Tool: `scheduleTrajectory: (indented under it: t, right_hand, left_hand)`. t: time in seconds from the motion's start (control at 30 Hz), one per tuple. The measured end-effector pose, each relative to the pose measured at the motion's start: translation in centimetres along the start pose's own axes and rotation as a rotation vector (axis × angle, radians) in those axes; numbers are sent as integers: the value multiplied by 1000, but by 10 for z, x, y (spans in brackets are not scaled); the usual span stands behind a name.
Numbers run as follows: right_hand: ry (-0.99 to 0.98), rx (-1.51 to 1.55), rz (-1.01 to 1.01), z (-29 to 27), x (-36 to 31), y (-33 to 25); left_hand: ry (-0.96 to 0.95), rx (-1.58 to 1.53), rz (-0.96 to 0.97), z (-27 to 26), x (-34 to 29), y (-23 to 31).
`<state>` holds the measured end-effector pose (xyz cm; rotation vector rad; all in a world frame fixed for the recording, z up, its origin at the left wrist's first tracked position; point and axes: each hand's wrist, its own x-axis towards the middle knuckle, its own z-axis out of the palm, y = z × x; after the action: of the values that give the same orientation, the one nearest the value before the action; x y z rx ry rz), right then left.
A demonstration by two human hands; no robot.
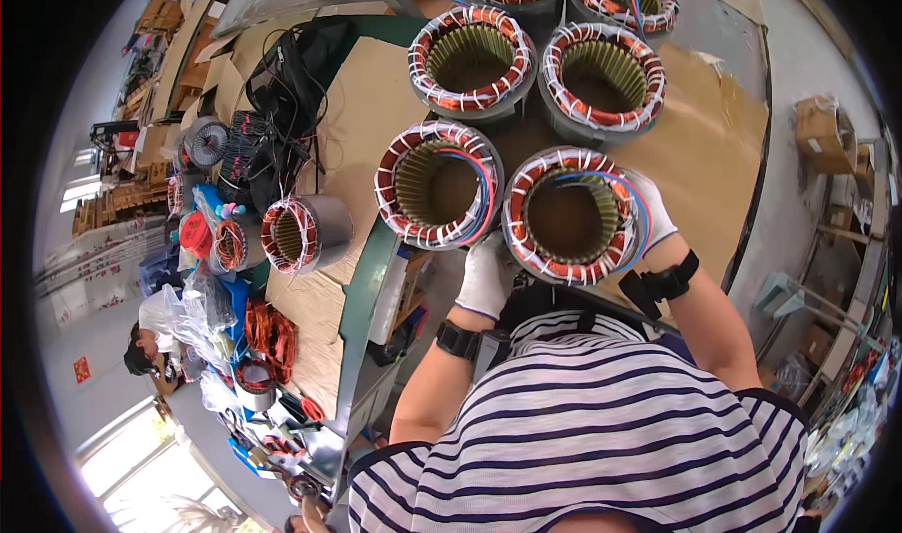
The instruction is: Assembling a motor stator by inserting and securing wires.
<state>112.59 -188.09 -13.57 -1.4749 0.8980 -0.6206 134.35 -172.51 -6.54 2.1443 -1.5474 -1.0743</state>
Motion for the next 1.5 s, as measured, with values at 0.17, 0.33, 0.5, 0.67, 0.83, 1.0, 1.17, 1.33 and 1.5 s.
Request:
scheduleTrajectory:
  t: [0.17,0.33,0.5,0.67,0.83,1.0,1.17,1.33,1.5]
  right_hand:
    - [390,433,369,15,-60,-11]
    - [779,628,505,19,-194,-10]
    - [1168,521,598,102,-375,-17]
    - [1440,721,625,201,-478,-60]
    - [1849,599,580,311,-562,-67]
    - [2073,827,522,432,-701,-71]
    - [2344,861,483,483,-828,-71]
    - [2418,900,302,478,-948,-70]
    - [2537,825,159,459,-1089,-47]
  left_hand:
    - [-29,-1340,-475,-7,-10,-16]
    - [-357,-810,-307,10,-12,-31]
    - [-604,-310,263,61,-33,-29]
    - [-951,-262,108,109,-81,31]
    - [-1247,-74,299,166,-188,101]
    - [-1549,77,639,239,-411,112]
    - [-1744,158,804,314,-581,115]
    - [-1782,254,824,394,-682,133]
    - [-1716,312,789,480,-771,164]
